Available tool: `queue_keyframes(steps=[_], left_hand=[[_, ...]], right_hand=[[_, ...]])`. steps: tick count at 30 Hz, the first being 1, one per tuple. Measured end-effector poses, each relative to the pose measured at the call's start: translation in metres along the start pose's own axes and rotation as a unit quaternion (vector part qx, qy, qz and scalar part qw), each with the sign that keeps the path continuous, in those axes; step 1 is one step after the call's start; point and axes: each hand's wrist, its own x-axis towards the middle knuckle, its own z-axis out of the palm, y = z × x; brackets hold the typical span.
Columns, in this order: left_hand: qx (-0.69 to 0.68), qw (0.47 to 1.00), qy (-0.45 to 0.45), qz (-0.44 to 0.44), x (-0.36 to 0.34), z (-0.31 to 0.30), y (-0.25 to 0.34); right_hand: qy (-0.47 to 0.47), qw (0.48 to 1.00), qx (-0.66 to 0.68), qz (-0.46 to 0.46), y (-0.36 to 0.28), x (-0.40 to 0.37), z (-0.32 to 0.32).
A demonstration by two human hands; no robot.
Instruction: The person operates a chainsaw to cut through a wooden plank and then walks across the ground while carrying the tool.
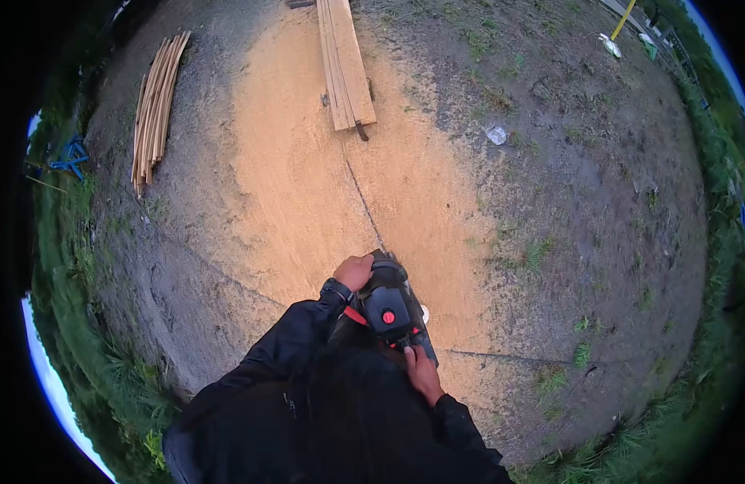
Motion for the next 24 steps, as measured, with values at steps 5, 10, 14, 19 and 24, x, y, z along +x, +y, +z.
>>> queue_keyframes(steps=[5,10,14,19,24], left_hand=[[0.016,0.999,0.016,-0.041,0.063,-0.024,0.012],[0.085,0.994,0.071,-0.018,0.160,-0.019,-0.009],[0.086,0.994,0.065,-0.008,0.218,-0.020,-0.024],[0.078,0.992,0.100,0.014,0.262,-0.013,-0.047],[0.076,0.993,0.088,0.007,0.285,-0.013,-0.057]], right_hand=[[0.018,0.997,0.058,0.039,-0.014,0.082,0.030],[0.038,0.994,0.104,0.018,-0.008,0.182,0.066],[0.023,0.991,0.122,0.052,-0.001,0.250,0.089],[0.049,0.989,0.140,0.021,0.011,0.300,0.116],[0.051,0.988,0.141,0.035,0.013,0.325,0.124]])
